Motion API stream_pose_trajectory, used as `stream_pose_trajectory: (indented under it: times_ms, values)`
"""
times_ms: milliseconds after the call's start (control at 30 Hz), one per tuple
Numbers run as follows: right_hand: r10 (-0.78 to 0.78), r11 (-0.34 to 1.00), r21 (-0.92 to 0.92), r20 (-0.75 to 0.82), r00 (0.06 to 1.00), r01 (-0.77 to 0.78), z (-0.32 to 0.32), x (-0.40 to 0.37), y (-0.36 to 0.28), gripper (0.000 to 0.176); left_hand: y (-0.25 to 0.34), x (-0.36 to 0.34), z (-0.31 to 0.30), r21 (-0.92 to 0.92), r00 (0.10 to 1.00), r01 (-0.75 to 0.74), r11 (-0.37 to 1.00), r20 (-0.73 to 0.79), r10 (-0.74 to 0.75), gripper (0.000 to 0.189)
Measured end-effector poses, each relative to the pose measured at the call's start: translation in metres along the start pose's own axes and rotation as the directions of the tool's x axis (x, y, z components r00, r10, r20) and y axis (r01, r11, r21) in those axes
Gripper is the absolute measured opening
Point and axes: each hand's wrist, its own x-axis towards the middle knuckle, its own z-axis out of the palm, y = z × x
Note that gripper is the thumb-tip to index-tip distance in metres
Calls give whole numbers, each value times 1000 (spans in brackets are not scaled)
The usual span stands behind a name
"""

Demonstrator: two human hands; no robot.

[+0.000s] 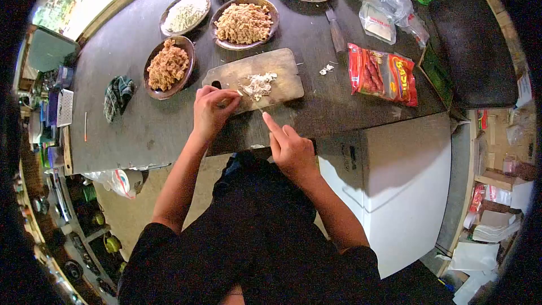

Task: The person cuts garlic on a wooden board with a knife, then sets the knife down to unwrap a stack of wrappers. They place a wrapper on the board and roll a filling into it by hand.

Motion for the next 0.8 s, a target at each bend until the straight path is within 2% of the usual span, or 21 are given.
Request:
stream_pose_trajectory:
  times_ms: [233, 367, 500, 567, 800]
  values:
    - [-99, 993, -53, 74, 992, 103, -2, -8, 0, 57, 0, -3, -9, 128, 995, -91, 988, -26, 95, 13]
    - [-154, 986, -54, 63, 986, 157, 3, -6, 5, 59, -7, -5, -4, 102, 997, -68, 992, -24, 71, 14]
    - [-148, 986, -65, 100, 984, 155, 6, 1, 1, 60, -6, -5, -2, 103, 997, -67, 992, -39, 71, 14]
    - [-127, 978, -151, 119, 985, 145, 9, 5, 0, 61, -4, -5, -1, 101, 996, -70, 992, -53, 75, 14]
    - [-133, 973, -178, 101, 986, 149, 0, 3, 7, 62, 0, -7, 0, 93, 996, -33, 995, -76, 40, 12]
